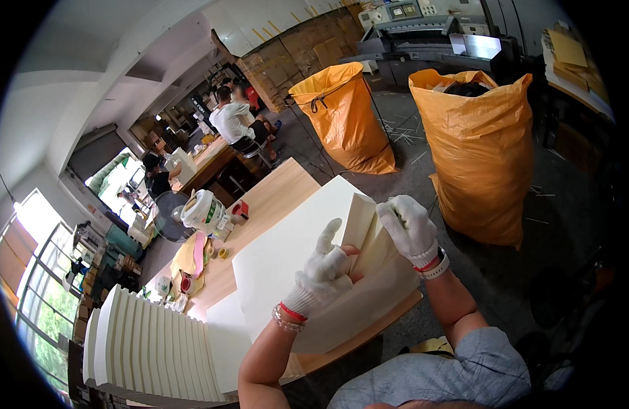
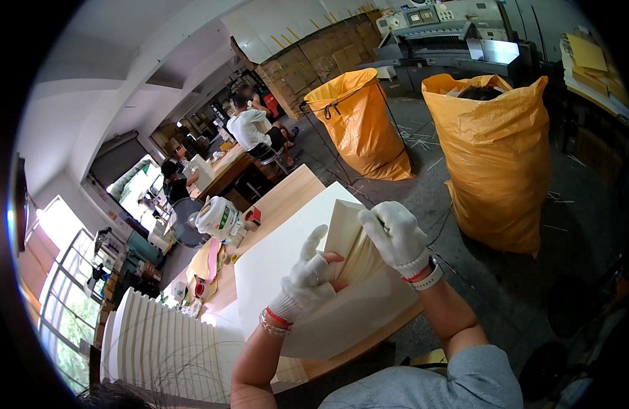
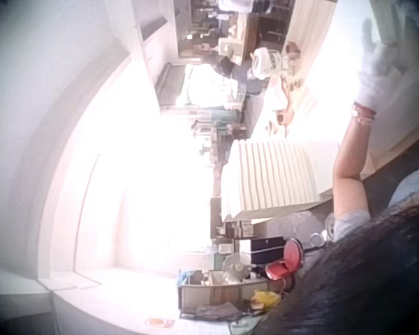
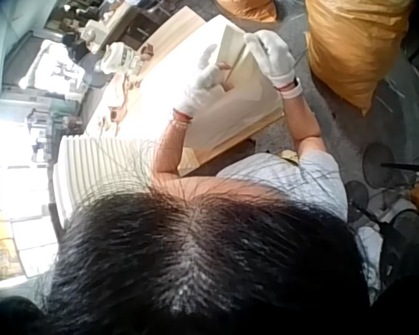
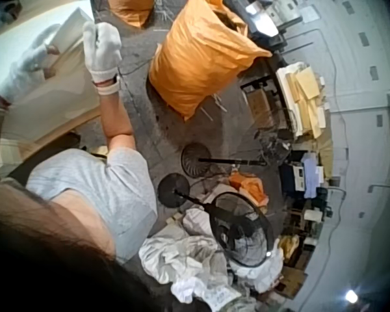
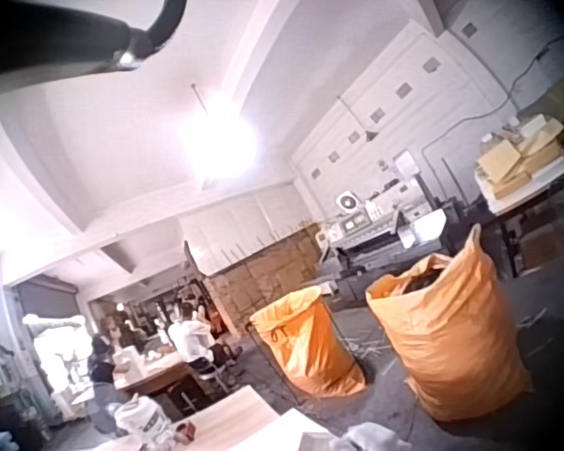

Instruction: The person repeatedly picks up a white rectangular panel from a stack on the left and places it onto a growing pile on the right. The person wears white gloves and handles the panels one by one in a repetitive loop throughout the video.

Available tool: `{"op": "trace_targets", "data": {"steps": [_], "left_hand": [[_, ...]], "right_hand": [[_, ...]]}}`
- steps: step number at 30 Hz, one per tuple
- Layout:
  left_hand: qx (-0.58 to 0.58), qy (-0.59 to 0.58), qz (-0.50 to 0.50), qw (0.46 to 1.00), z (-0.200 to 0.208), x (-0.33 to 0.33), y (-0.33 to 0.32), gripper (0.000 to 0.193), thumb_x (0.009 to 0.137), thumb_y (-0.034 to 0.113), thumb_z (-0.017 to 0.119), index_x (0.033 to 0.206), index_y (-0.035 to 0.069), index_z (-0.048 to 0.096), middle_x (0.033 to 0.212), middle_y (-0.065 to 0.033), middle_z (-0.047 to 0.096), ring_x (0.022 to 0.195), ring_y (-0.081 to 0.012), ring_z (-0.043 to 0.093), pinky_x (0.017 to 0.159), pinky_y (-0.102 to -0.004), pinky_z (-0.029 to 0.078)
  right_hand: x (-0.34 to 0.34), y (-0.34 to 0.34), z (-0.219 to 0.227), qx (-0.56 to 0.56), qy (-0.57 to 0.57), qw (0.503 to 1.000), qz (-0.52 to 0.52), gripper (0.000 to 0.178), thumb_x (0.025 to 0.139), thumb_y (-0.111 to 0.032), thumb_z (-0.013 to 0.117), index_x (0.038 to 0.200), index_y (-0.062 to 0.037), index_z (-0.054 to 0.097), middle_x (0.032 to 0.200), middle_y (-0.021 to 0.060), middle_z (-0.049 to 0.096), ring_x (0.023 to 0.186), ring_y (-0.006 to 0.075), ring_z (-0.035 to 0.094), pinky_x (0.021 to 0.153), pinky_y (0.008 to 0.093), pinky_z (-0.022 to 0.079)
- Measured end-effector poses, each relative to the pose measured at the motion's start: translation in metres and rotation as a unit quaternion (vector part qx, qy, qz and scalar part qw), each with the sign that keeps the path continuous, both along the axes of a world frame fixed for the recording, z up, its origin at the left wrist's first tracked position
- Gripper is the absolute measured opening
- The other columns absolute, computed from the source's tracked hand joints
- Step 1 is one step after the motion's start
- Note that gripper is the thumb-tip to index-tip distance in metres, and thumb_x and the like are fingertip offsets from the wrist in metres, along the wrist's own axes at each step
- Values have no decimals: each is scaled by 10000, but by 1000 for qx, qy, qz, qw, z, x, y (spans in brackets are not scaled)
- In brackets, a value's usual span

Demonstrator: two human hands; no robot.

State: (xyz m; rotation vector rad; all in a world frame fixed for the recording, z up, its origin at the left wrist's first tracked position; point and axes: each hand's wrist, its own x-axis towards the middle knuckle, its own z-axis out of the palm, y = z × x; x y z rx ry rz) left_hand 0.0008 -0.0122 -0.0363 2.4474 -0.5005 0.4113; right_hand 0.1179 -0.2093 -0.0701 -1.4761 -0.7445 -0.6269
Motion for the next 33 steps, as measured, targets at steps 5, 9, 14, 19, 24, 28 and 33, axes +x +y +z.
{"op": "trace_targets", "data": {"steps": [5, 9, 14, 19, 24, 28, 33], "left_hand": [[-28, 10, 11, 999, -2, 1, 1, 475, 672, 20, 904, 1104, 45, 707, 1603, -249, 332, 1100, -277, 661, 978, -380, 531], [-35, 25, 21, 999, 3, -2, -2, 414, 741, -48, 801, 1135, 45, 713, 1601, -255, 338, 1097, -276, 662, 955, -379, 535], [39, 3, -35, 999, 3, 3, 4, 347, 791, -97, 674, 1109, 36, 711, 1584, -269, 358, 1062, -275, 675, 920, -376, 545], [-16, 19, -22, 999, -3, 2, 5, 326, 746, -44, 806, 1042, 38, 697, 1573, -270, 368, 1058, -283, 676, 923, -385, 549], [-36, 15, 14, 999, -3, 1, 1, 391, 695, -1, 885, 1034, 46, 694, 1578, -268, 364, 1072, -285, 672, 949, -393, 545], [-44, -14, -8, 999, -7, 2, 5, 427, 712, -82, 709, 1116, 53, 694, 1548, -296, 397, 1069, -308, 685, 928, -381, 547], [53, -2, -23, 998, 3, 2, 2, 402, 750, -162, 649, 1099, 32, 701, 1588, -284, 356, 1191, -327, 653, 952, -374, 531]], "right_hand": [[-1, 0, 0, 10, 6, 1000, 4, 252, 985, -177, 667, 820, 9, 629, 738, 143, 613, 679, 295, 610, 646, 396, 480], [-2, -4, -1, -4, 11, 1000, 10, 251, 981, -178, 675, 813, 1, 626, 731, 135, 606, 669, 288, 600, 642, 394, 475], [0, -3, -4, -2, 9, 1000, 8, 249, 981, -176, 679, 809, -4, 623, 720, 131, 598, 661, 282, 591, 636, 392, 470], [1, 1, -4, 19, 1, 1000, -3, 253, 983, -179, 676, 811, -1, 621, 717, 133, 599, 662, 283, 597, 633, 396, 473], [0, 1, -6, 13, 17, 1000, 7, 243, 983, -180, 678, 826, 0, 632, 738, 138, 619, 681, 286, 616, 647, 387, 487], [1, -5, -7, -14, 21, 1000, 9, 237, 982, -182, 681, 835, 0, 642, 754, 135, 634, 697, 286, 631, 657, 382, 496], [-1, -4, -5, 7, 15, 1000, 5, 232, 981, -180, 679, 841, 1, 643, 760, 136, 638, 703, 281, 636, 661, 383, 499]]}}
